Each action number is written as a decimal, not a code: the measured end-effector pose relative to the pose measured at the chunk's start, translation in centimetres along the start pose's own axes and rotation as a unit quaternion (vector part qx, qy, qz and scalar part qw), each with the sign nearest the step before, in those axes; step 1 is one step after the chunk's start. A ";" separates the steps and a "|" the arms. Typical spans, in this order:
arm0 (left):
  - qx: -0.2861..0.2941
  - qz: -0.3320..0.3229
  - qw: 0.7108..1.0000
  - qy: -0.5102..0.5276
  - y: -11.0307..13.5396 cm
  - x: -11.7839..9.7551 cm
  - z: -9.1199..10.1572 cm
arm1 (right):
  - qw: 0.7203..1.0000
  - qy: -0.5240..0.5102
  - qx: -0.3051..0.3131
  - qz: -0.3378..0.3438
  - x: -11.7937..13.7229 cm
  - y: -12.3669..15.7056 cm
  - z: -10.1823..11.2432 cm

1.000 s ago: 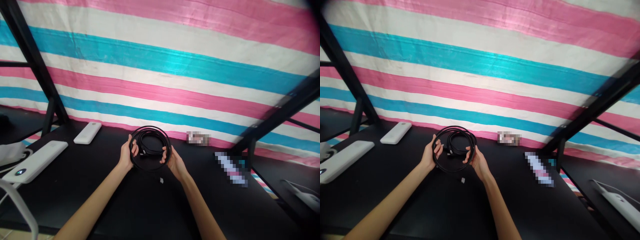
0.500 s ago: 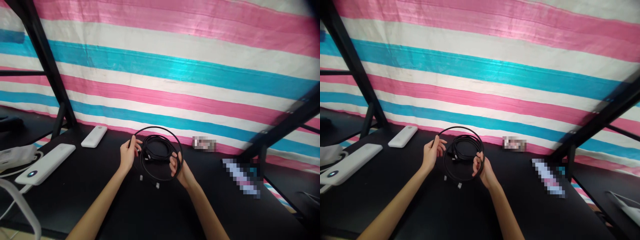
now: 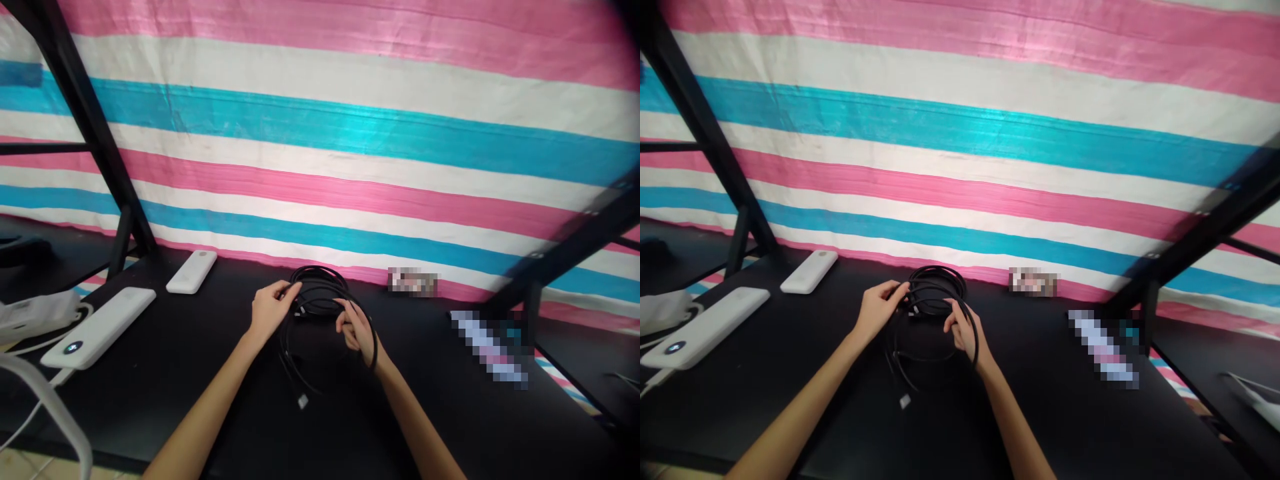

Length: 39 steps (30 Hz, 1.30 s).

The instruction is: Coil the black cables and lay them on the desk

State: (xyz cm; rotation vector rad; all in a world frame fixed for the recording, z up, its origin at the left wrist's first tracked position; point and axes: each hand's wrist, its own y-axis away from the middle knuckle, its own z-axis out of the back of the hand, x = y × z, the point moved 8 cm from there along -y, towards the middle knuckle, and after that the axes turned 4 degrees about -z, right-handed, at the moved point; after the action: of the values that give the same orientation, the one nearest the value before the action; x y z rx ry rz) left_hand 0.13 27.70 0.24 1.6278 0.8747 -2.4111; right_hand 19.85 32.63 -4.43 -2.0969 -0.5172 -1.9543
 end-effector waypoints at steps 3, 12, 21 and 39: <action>0.061 -0.009 0.998 -0.020 0.8 0.1 -2.0 | 1.000 -0.002 -0.005 0.009 0.1 0.0 0.2; 0.078 -0.018 0.997 -0.001 0.6 0.4 -2.3 | 0.999 0.042 -0.015 0.031 1.0 0.3 1.0; 0.110 0.071 0.982 0.136 -0.1 1.0 -1.7 | 0.999 -0.005 0.008 0.037 1.7 0.6 1.0; 0.316 0.138 0.934 0.091 -0.1 3.5 1.4 | 0.957 -0.287 0.027 0.028 4.6 1.3 2.7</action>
State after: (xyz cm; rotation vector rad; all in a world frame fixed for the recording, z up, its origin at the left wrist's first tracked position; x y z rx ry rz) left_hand -2.53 27.81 -2.44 2.0205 -0.1640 -2.4968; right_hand 23.12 32.98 0.00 -2.5993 -0.5902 -1.2597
